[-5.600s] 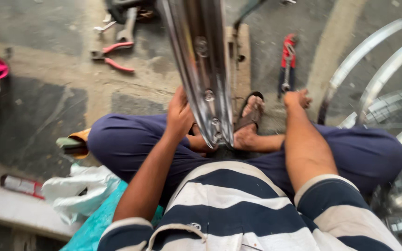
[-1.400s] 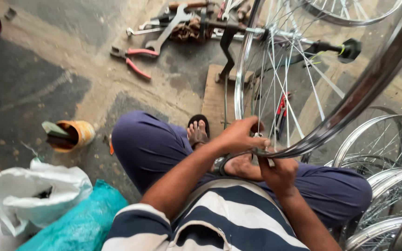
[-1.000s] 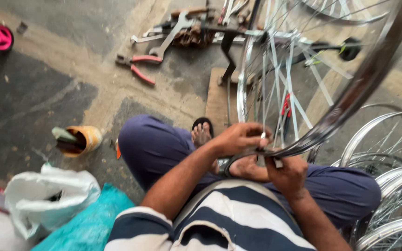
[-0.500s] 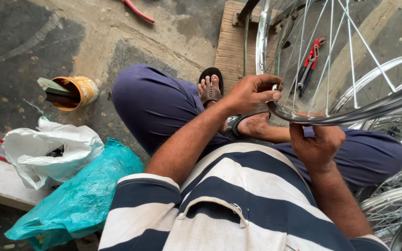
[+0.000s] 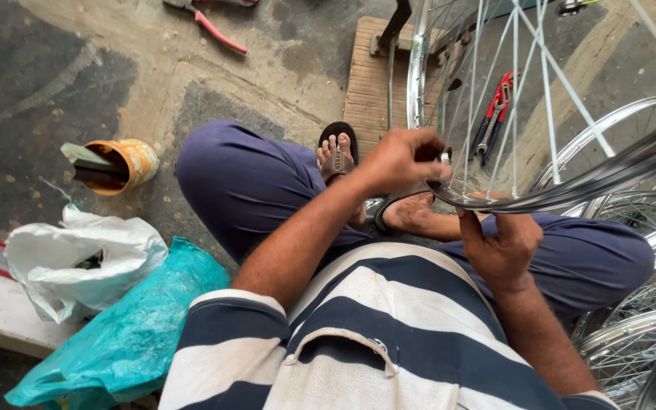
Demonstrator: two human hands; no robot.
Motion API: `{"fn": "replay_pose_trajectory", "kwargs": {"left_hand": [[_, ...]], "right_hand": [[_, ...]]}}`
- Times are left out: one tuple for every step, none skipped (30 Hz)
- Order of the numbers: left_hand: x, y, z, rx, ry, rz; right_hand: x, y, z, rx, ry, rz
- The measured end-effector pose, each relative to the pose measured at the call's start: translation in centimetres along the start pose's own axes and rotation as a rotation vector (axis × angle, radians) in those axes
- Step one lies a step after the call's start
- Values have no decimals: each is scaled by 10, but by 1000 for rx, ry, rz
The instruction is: The person sits on the floor and uses a spoke wrench to tighten the nipples on a bicycle wheel rim. The wheel is mounted on a stand, and the person rotates it to access different spokes while adjusting them.
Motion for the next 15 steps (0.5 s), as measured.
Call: {"fn": "replay_pose_trajectory", "kwargs": {"left_hand": [[1,0,3,-3,166,-51],[-1,0,3,3,37,-17],[-1,1,4,10,-93,18],[-2,0,3,18,-222,53],[-2,1,2,2,-215,41],[-2,2,-1,-13,-208,29],[-4,3,-5,-28,-202,18],[-6,3,-8,3,-55,-36],[-9,4,-12,33,92,-90],[-11,3,-18,63,240,-144],[-15,1,-27,35,341,-187],[-19,0,-37,6,441,-229],[-19,-2,-46,-23,540,-275],[-18,-4,-51,-22,535,-222],[-15,-2,-56,-28,527,-173]], "right_hand": [[1,-1,0,-5,2,3],[2,-2,-1,-10,4,6],[3,-3,-2,-15,6,10],[3,-5,-2,-13,19,9],[2,-6,-4,-9,34,9],[1,-7,-6,-6,48,9],[-3,-9,-10,-29,59,39],[-10,-9,-15,-51,70,69],[-18,-10,-20,-72,82,97],[-25,-9,-22,-22,70,87],[-30,-10,-23,25,59,80],[-32,-11,-21,72,48,73],[-33,-12,-22,35,54,84],[-31,-12,-21,-2,60,95],[-26,-8,-21,-31,64,104]]}}
Point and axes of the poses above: each hand's wrist, its own y-axis towards the middle knuckle, its own x-axis out of the back of the hand, z = x × y, the point moved 4 cm from there along y, towards the middle knuckle, and after that the axes turned 12 degrees about -z, right-handed, at the moved point
